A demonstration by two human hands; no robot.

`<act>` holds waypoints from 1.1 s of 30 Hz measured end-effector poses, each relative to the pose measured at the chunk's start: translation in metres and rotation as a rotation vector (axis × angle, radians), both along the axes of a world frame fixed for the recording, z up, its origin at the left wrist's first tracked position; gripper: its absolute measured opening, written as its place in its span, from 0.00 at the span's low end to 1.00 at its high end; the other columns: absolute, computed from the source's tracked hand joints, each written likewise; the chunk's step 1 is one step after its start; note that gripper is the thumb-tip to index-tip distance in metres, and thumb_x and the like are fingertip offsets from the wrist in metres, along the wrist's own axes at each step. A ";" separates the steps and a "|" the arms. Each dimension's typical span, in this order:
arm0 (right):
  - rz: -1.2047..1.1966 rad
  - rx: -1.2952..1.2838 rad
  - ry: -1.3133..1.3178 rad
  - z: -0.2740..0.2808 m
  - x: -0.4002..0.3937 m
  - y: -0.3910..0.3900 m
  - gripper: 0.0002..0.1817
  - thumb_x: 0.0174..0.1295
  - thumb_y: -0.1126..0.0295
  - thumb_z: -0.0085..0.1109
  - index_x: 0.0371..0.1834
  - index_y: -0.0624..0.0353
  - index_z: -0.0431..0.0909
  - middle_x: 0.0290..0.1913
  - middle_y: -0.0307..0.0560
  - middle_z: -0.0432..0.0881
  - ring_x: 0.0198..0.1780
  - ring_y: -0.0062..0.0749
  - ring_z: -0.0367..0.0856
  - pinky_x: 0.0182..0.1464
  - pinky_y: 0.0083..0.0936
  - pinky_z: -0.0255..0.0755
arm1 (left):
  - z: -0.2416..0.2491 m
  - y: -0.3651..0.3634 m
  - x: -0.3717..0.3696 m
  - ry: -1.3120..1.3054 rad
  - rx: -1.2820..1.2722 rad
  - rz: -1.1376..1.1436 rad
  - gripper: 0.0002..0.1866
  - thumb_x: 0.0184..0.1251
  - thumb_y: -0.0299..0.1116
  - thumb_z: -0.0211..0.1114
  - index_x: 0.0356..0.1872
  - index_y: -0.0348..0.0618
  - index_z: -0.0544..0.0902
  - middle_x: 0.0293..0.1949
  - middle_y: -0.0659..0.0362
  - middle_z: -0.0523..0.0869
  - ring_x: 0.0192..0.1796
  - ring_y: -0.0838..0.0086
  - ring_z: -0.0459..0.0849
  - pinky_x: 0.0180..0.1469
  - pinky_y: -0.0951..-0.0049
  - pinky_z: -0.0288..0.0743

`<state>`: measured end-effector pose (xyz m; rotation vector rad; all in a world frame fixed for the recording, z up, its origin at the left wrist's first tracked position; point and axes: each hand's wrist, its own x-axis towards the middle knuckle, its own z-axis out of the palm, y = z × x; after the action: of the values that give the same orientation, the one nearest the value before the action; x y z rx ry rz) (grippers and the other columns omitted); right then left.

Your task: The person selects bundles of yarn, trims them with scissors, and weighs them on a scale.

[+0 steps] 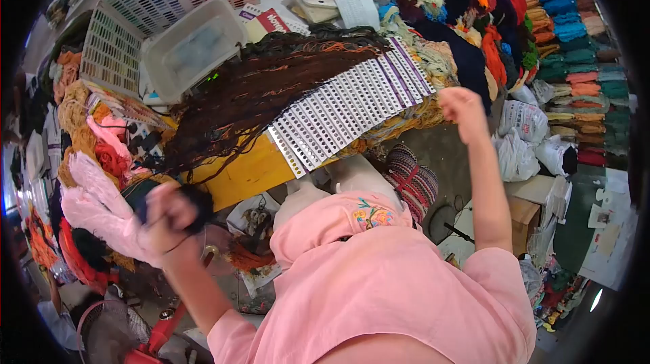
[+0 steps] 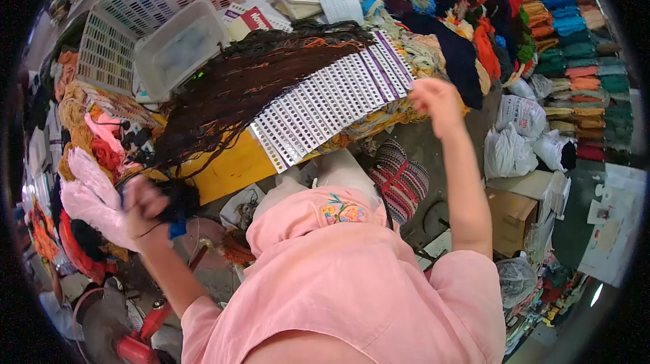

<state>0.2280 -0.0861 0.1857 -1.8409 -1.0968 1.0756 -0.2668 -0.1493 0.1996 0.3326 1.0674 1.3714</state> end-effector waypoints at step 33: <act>0.839 0.299 0.357 0.014 -0.255 -0.034 0.06 0.40 0.81 0.59 0.23 0.63 0.74 0.28 0.38 0.70 0.23 0.16 0.65 0.23 0.14 0.60 | -0.030 0.009 0.117 -0.317 0.098 -0.293 0.26 0.59 0.47 0.48 0.52 0.39 0.64 0.36 0.58 0.71 0.36 0.75 0.73 0.35 0.78 0.72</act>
<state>-0.0269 -0.1201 0.2000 -0.8856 -1.7378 1.5142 -0.1500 -0.1401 0.1695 0.3174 0.6625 1.1677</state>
